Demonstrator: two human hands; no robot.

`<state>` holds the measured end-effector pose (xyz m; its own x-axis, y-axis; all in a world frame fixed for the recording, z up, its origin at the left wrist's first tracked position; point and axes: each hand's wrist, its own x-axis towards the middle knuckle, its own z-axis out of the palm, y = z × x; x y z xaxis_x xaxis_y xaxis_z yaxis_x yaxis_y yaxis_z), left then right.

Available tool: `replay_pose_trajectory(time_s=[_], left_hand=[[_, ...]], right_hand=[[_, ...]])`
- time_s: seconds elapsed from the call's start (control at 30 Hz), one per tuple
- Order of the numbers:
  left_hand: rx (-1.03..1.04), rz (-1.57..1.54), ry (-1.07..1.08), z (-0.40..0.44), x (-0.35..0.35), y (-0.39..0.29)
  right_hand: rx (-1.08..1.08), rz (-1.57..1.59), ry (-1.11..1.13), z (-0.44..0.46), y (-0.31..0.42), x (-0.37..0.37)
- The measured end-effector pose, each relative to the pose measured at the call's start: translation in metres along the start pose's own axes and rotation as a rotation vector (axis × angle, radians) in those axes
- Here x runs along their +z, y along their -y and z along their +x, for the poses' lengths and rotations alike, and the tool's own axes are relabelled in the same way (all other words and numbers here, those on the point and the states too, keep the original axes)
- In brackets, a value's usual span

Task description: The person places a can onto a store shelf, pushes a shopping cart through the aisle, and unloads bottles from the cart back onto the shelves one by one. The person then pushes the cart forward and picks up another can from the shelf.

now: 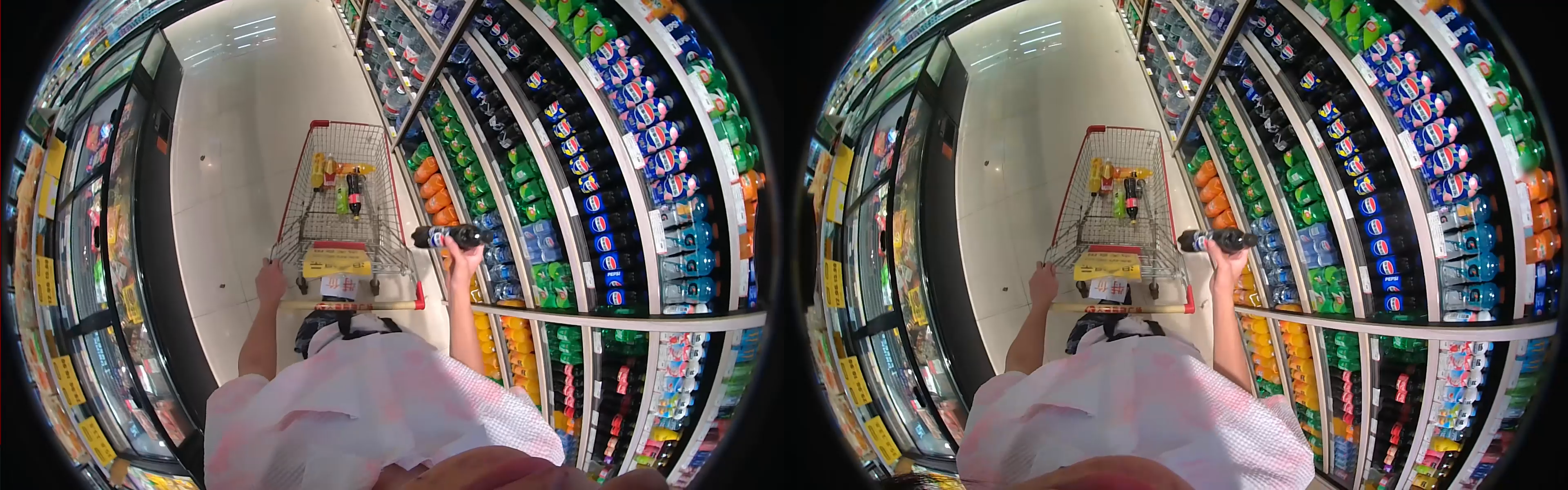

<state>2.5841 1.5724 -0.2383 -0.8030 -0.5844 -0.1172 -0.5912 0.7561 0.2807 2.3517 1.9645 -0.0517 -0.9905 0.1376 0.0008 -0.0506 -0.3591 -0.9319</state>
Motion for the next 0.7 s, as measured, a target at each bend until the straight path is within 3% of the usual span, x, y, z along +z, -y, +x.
replay_pose_trajectory(time_s=[0.17, 0.33, 0.53, 0.7], left_hand=[[-0.017, 0.001, 0.037, 0.096, -0.010, 0.001], [0.005, -0.020, 0.004, 0.175, -0.018, -0.005], [0.003, -0.060, 0.017, 0.256, -0.024, -0.002], [-0.005, -0.148, 0.037, 0.302, -0.031, -0.007]], right_hand=[[-0.130, 0.000, -0.043, 0.108, 0.005, 0.067], [-0.353, -0.202, -0.072, 0.209, 0.017, 0.122], [-0.627, -0.242, -0.163, 0.335, 0.053, 0.163], [-0.735, -0.294, -0.216, 0.445, 0.070, 0.180]])
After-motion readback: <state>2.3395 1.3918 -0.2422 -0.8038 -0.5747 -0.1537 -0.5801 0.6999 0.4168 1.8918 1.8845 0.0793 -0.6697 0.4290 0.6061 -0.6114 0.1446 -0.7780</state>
